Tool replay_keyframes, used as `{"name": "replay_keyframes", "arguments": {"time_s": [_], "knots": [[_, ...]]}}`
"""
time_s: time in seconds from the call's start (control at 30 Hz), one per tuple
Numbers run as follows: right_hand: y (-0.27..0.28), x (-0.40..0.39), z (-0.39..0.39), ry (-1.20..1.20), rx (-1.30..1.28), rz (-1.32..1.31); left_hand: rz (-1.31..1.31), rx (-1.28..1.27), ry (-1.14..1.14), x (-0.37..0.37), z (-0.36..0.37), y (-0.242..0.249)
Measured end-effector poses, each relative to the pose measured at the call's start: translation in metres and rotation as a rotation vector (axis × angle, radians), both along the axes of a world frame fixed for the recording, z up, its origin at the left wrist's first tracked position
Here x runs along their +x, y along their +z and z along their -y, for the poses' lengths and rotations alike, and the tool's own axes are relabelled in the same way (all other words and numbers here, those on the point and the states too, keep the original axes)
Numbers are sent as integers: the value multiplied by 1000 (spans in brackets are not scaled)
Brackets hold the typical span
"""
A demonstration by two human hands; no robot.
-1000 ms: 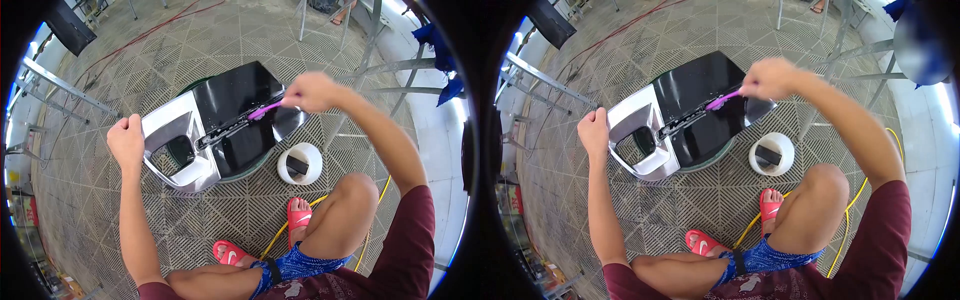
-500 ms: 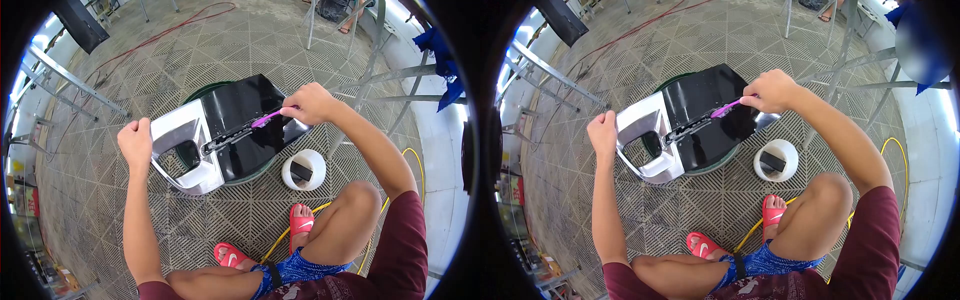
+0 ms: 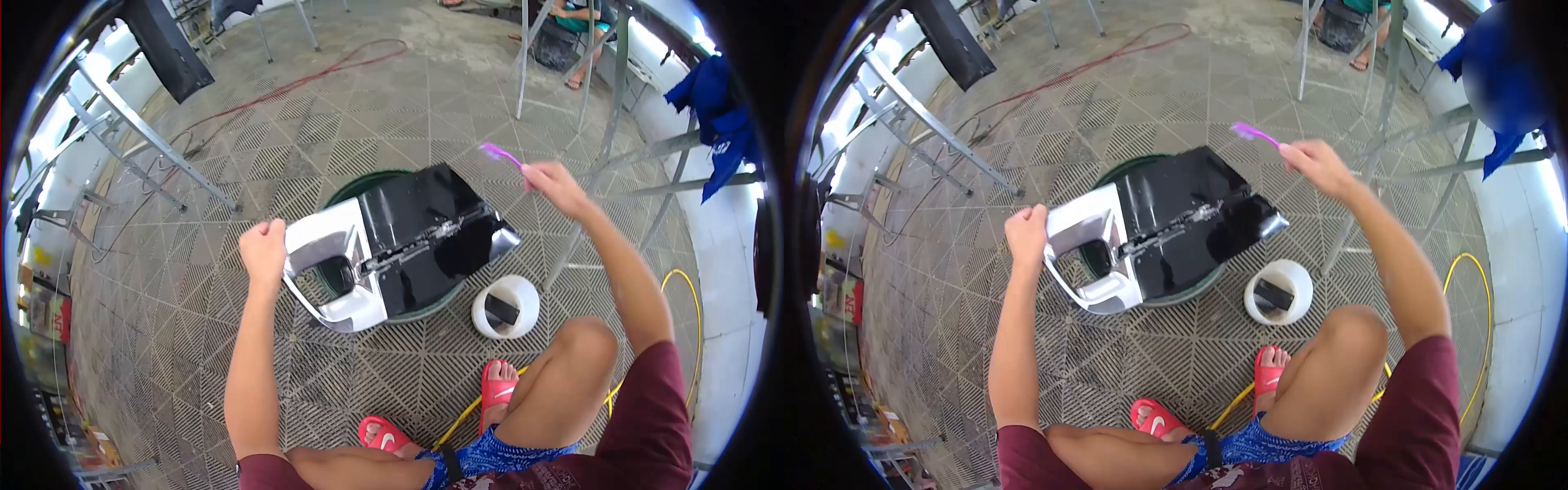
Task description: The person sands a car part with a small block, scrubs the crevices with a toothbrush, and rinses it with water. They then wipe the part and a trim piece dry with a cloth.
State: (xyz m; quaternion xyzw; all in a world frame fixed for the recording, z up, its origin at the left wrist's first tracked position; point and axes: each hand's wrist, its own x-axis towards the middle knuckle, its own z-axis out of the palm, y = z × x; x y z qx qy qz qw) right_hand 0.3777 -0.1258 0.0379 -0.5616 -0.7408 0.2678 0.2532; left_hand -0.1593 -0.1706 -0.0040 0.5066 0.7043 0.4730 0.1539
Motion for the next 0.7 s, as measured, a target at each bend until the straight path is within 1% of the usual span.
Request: {"name": "replay_keyframes", "arguments": {"time_s": [0.07, 0.13, 0.17, 0.2, 0.23, 0.27, 0.33, 0.37, 0.43, 0.47, 0.5, 0.53, 0.57, 0.6, 0.67, 0.7], "knots": [[-24, -10, 30, -187, -31, -152, 30, -17, 8, -6, -4, -10], [-50, -24, 52, -301, -71, -44, 108, -52, -11, -5, -2, -15], [-51, -26, 52, -374, -339, -145, 153, -111, 4, 3, 4, -5], [-52, -27, 54, -444, -613, -244, 211, -124, -13, -1, 1, -18], [-61, -29, 54, -472, -744, -538, 226, -151, -19, -8, -3, -36], [-66, -27, 52, -470, -847, -689, 241, -176, -25, -12, -5, -50], [-75, -31, 51, -470, -679, -903, 255, -230, -31, -13, 0, -56], [-74, -31, 46, -457, -670, -902, 311, -257, -35, -13, -1, -61], [-61, -36, 37, -500, -530, -1187, 412, -263, -56, -12, 1, -62], [-54, -38, 30, -483, -524, -1189, 466, -262, -75, -14, 2, -61], [-29, -48, 25, -454, -452, -1259, 463, -247, -69, -16, 7, -48], [-5, -56, 21, -426, -382, -1329, 437, -292, -127, -18, 17, -27], [15, -62, 13, -340, -345, -1331, 408, -341, -185, -21, 25, -10], [36, -68, 4, -255, -309, -1331, 401, -336, -177, -30, 29, -1], [93, -94, 4, -62, -224, -1230, 190, -443, -375, -55, 37, 19], [112, -106, -3, 54, -224, -1198, -27, -358, -457, -62, 42, 30]]}}
